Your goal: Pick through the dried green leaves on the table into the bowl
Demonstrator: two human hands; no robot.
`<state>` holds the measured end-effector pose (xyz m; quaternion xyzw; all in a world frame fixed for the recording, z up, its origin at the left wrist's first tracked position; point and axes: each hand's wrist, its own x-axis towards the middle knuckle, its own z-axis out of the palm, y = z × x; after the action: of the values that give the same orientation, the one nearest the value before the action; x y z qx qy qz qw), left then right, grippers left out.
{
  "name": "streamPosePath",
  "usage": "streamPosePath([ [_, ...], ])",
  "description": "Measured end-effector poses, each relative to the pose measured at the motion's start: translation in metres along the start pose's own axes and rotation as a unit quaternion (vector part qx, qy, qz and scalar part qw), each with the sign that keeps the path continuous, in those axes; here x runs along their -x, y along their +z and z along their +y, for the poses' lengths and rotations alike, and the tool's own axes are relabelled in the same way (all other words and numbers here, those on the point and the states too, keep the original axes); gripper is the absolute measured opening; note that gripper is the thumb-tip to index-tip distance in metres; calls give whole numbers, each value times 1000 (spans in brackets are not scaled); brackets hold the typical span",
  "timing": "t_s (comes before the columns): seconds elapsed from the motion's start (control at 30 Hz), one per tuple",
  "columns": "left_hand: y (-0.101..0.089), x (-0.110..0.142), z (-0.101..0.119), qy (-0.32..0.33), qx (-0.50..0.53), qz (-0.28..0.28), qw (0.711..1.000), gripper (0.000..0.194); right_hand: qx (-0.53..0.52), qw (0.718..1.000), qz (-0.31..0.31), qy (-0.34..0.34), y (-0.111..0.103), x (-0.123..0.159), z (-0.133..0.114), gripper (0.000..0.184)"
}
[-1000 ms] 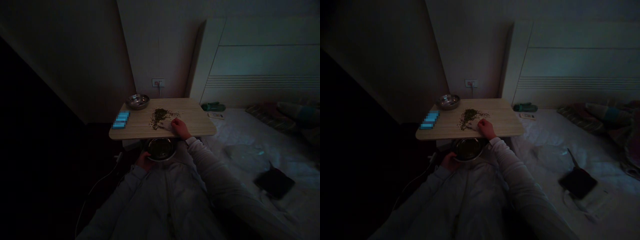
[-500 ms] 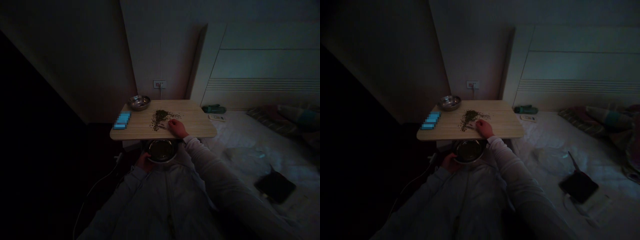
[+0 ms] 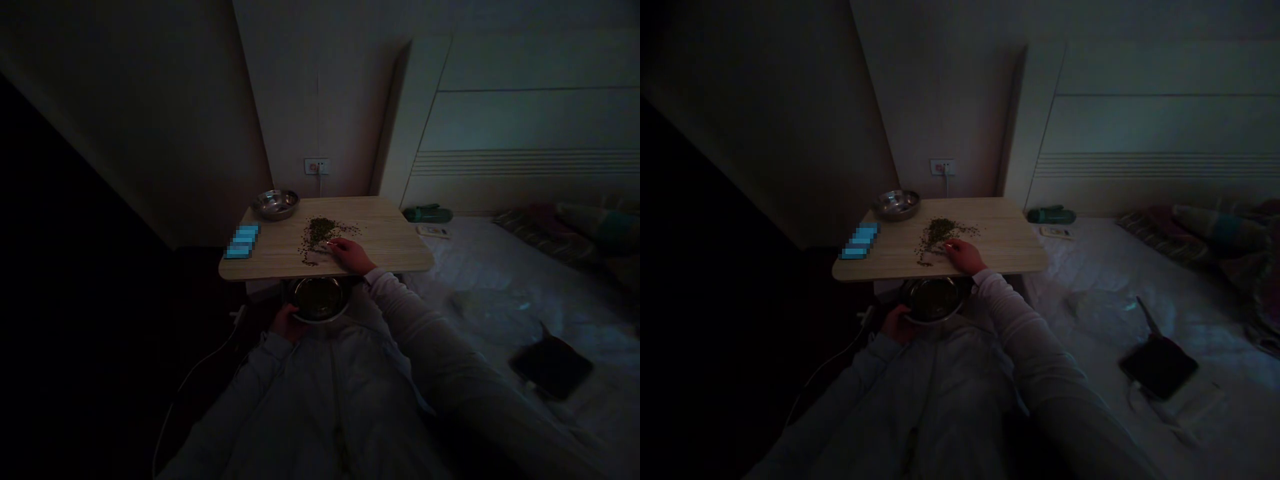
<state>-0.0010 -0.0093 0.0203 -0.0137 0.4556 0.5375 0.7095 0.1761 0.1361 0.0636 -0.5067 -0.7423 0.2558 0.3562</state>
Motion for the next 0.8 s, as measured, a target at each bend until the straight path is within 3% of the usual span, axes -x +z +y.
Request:
streamPosePath([
  [0.17,-2,-4,0,-2,7,-3,1000,39,-48,999,-16,-5,-3,1,-1,21],
  [0.47,-3,-3,0,-9,13,-14,1000,43,-127,991,8,31,-3,5,-1,18],
  [0.8,-8,-9,1,2,29,-15,999,46,-99,995,13,4,12,11,-7,19],
])
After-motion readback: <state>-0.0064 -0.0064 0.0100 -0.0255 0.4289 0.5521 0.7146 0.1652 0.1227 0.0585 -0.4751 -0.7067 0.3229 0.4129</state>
